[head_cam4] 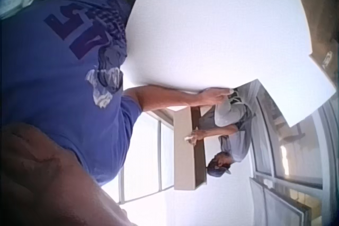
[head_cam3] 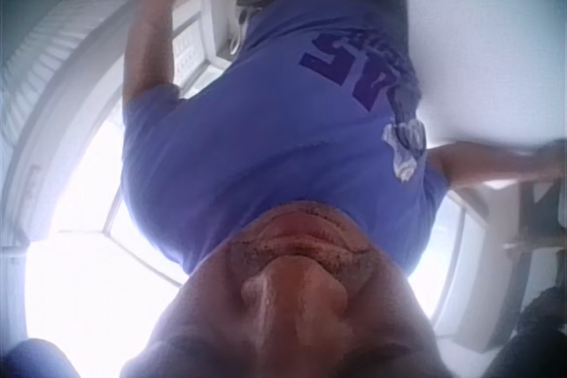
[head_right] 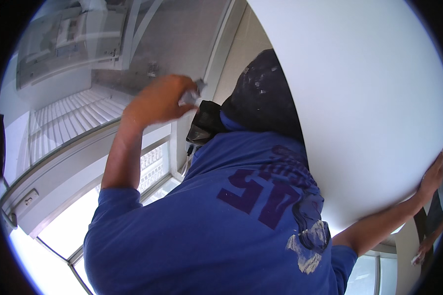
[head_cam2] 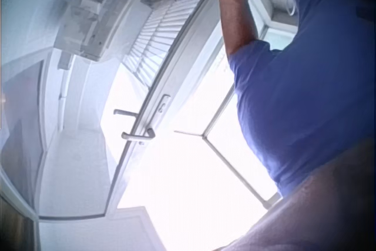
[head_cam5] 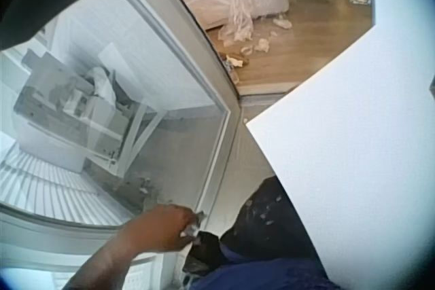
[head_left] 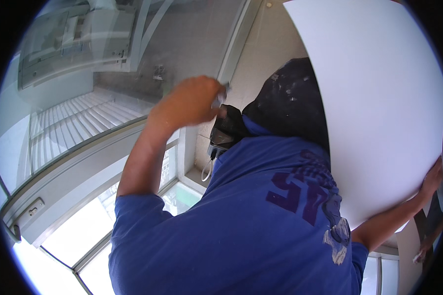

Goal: The person sands the edges and surface of a white board using sandpaper, turning and repositioning the board to reach different sides.

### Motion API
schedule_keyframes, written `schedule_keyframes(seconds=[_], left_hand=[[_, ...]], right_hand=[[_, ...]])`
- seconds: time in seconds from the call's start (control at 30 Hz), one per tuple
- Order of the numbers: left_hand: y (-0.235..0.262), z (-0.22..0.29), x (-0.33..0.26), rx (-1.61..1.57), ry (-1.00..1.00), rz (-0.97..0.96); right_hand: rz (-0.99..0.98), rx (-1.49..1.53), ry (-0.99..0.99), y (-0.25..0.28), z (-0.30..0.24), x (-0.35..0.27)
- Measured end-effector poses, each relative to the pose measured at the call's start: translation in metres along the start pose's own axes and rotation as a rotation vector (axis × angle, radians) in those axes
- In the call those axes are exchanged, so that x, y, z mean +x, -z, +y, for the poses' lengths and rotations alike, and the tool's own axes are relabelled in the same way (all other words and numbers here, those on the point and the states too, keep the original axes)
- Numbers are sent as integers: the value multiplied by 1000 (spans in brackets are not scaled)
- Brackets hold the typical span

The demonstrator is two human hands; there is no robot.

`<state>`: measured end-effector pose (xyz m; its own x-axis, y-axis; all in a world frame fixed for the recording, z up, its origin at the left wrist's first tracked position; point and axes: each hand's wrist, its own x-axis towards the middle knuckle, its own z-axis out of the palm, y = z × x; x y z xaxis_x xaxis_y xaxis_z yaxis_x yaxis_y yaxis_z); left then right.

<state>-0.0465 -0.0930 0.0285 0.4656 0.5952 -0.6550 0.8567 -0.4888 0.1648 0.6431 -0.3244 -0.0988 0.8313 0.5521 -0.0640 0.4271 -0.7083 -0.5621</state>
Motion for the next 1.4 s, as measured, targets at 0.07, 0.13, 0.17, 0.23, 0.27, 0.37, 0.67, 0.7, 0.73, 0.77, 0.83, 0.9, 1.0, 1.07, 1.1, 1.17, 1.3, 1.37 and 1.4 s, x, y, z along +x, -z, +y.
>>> schedule_keyframes(seconds=[0.07,0.13,0.17,0.23,0.27,0.37,0.67,0.7,0.73,0.77,0.83,0.9,1.0,1.07,1.1,1.17,1.3,1.37,1.4], left_hand=[[24,15,19,-46,30,237],[28,18,43,-234,-84,635],[34,25,57,-338,-153,822],[51,49,80,-601,-140,904],[51,56,90,-706,-189,952],[54,73,105,-715,-198,929],[106,133,151,-361,-386,818],[120,151,164,-262,-414,828],[131,169,178,-236,-403,816],[142,189,196,-211,-395,805],[165,223,234,-167,-455,843],[187,256,269,-159,-548,904],[203,290,291,-205,-595,914],[204,299,297,-265,-613,894],[200,294,294,-268,-593,887],[189,278,287,-269,-552,869],[189,271,289,-197,-552,860],[203,294,296,-186,-567,889],[211,297,301,-281,-566,867]], right_hand=[[-1,-11,14,11,12,-4],[59,-74,68,0,-5,-14],[119,-124,96,-8,-23,-25],[89,-102,57,-10,-49,-35],[74,-105,43,-6,-58,-41],[58,-77,3,7,-67,-55],[119,-117,56,14,-92,-72],[131,-107,65,15,-92,-71],[141,-95,74,15,-93,-72],[154,-86,81,15,-95,-74],[144,-64,98,14,-96,-74],[117,-73,114,14,-98,-71],[118,-49,101,17,-96,-72],[117,-57,93,18,-92,-72],[119,-68,89,18,-92,-73],[125,-73,79,18,-90,-72],[105,-51,59,19,-89,-74],[112,-49,77,20,-92,-73],[124,-52,99,19,-93,-72]])
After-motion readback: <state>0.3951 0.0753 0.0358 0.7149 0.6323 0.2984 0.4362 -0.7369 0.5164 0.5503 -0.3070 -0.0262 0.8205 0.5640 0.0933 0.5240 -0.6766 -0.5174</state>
